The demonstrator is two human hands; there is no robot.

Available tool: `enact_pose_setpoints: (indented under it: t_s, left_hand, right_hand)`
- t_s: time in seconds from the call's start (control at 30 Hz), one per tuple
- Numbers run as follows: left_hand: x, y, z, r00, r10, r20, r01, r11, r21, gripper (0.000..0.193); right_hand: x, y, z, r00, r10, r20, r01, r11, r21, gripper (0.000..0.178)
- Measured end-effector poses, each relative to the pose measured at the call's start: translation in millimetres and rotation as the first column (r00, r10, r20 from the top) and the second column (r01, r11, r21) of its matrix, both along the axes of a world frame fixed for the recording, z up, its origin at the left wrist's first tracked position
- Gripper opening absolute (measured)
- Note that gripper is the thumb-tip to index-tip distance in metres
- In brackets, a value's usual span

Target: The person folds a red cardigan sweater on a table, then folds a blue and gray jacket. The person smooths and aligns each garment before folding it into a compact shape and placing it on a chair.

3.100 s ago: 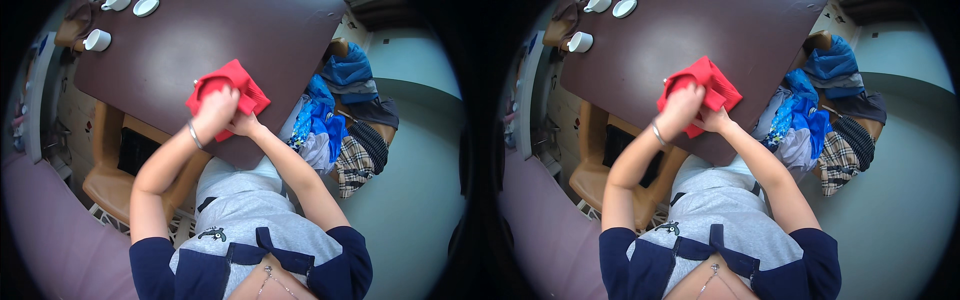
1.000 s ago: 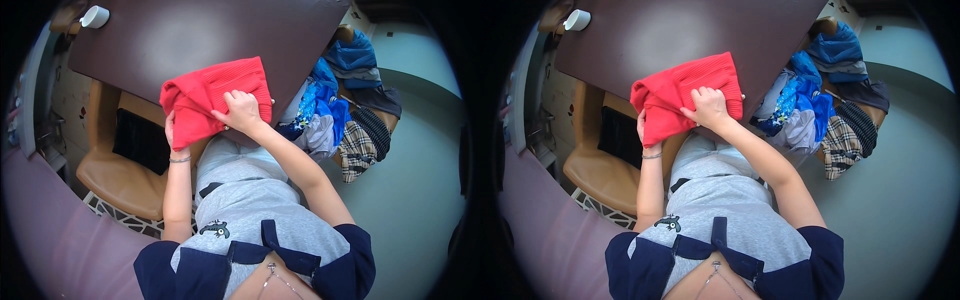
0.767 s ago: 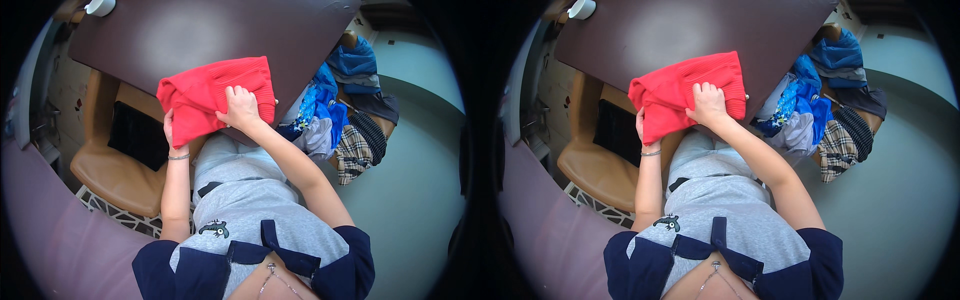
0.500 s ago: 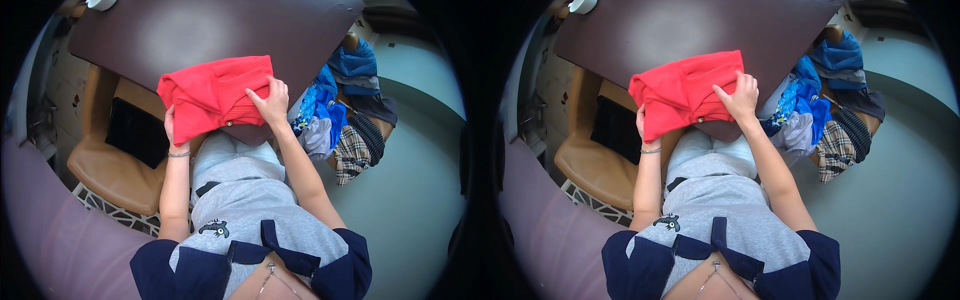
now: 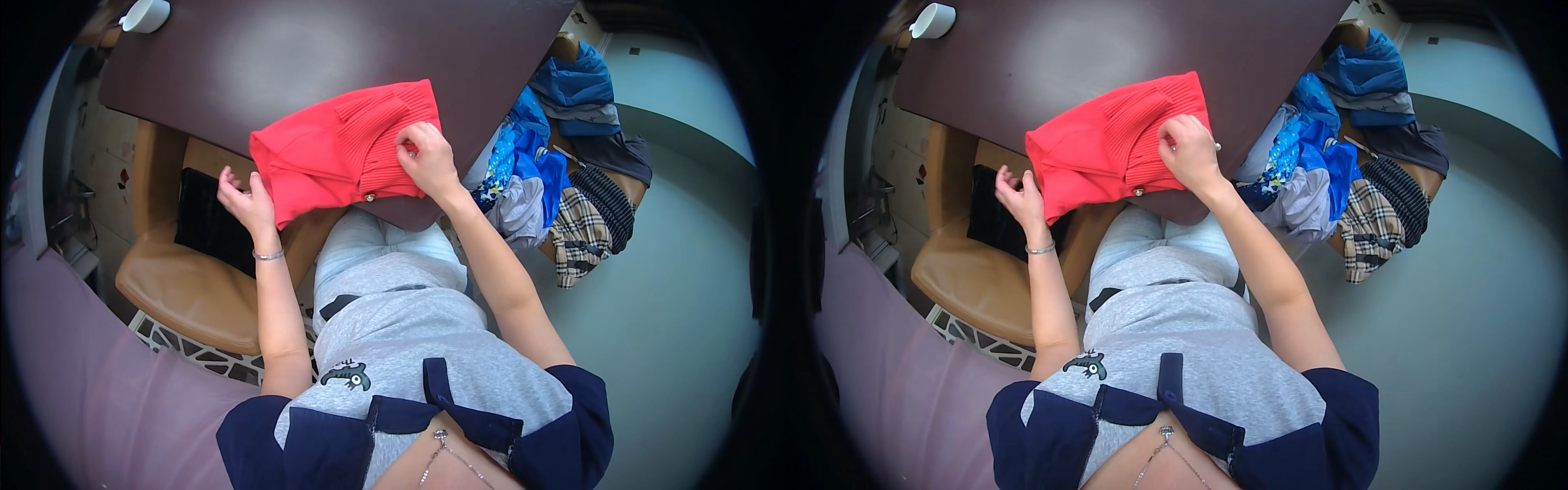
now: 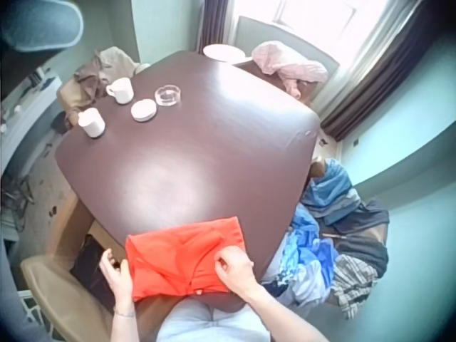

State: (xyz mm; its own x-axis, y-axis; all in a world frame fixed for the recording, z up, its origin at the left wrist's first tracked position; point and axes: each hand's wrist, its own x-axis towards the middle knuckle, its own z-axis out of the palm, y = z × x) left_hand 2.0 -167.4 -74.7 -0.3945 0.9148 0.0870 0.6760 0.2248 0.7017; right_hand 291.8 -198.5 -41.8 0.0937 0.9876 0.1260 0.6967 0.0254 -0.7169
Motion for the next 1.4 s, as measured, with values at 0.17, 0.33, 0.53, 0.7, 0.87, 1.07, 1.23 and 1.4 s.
enact_pose_setpoints:
  t_s: [0.17,0.33,0.53,0.7,0.87,1.07,1.23,1.4]
  left_hand:
    - [76.9,15.1,77.2,0.748,-0.613,0.253,0.625,0.779,0.041,0.017]
    - [111.3,9.5,18.9,0.762,-0.647,0.045,0.648,0.758,-0.08,0.039]
    - [111.8,7.3,8.2,0.824,-0.532,0.197,0.533,0.845,0.053,0.029]
    - [99.4,2.2,-7.8,0.828,-0.298,0.475,0.337,0.941,0.002,0.019]
    - [97.5,-0.6,-11.2,0.799,-0.29,0.527,0.34,0.94,0.002,0.019]
    - [102.5,-7.5,-3.1,0.752,-0.295,0.59,0.279,0.953,0.12,0.019]
    - [104.6,-8.3,11.4,0.756,-0.652,0.056,0.638,0.754,0.157,0.038]
    - [130.9,-21.6,8.8,0.578,-0.783,-0.228,0.762,0.619,-0.193,0.055]
  right_hand:
    - [-12.5,-4.2,-3.4,0.985,-0.005,0.175,0.005,1.0,0.001,0.016]
    - [-45.0,0.8,22.3,0.881,0.117,0.458,0.014,0.962,-0.272,0.053]
    - [-60.5,-4.2,20.3,0.784,0.226,0.579,0.005,0.929,-0.369,0.058]
    - [-31.5,-9.4,14.4,0.981,0.109,0.16,-0.093,0.99,-0.102,0.031]
    - [11.3,-24.9,7.3,0.713,-0.192,-0.675,-0.027,0.954,-0.299,0.023]
    - [49.8,-36.6,-1.4,-0.508,-0.309,-0.804,0.243,0.844,-0.478,0.041]
    - [78.1,-58.2,-22.0,-0.666,-0.133,-0.734,0.253,0.885,-0.391,0.042]
    - [61.7,-54.8,-3.1,-0.412,-0.182,-0.893,0.272,0.91,-0.311,0.042]
